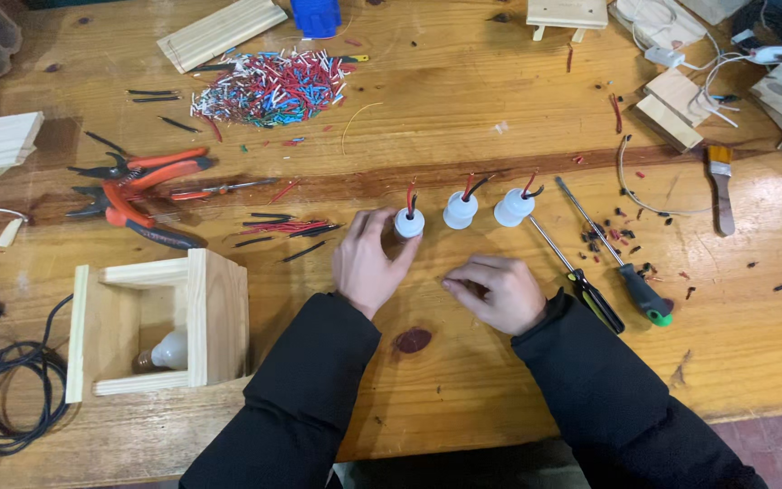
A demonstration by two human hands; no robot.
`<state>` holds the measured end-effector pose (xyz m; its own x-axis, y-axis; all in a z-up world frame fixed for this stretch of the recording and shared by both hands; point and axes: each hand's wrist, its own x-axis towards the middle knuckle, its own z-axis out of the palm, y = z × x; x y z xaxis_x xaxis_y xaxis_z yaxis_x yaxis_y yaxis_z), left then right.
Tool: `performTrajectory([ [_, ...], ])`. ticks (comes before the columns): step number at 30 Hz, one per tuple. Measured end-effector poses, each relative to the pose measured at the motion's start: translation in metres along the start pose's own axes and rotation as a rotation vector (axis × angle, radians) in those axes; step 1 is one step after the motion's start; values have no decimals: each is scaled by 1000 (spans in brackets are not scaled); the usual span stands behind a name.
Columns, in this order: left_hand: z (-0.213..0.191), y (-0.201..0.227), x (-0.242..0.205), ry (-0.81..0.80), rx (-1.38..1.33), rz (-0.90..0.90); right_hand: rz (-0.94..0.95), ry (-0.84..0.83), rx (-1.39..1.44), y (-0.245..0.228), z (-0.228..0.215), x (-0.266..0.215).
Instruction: The person assembles a light socket by inserting wires into the socket, tightening the terminal screws with a screwdriver, and screwing the socket housing together. The person repeats this process for a second socket.
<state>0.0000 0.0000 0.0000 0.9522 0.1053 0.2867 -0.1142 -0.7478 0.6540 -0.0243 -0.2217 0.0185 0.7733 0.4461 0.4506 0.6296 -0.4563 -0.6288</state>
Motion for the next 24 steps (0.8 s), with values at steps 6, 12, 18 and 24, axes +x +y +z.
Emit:
performTrajectory([
  [6,-6,5,-3,-18,60,73,1,-26,10,-1,-3,1],
  [12,5,3,-2,26,76,146,-5,-3,17,-9,-6,6],
  [18,-9,21,-4,7,-600,62,36,108,38,-4,-7,4],
  [24,-1,29,-18,-292,-1143,-42,113,169,517,9,4,-4],
])
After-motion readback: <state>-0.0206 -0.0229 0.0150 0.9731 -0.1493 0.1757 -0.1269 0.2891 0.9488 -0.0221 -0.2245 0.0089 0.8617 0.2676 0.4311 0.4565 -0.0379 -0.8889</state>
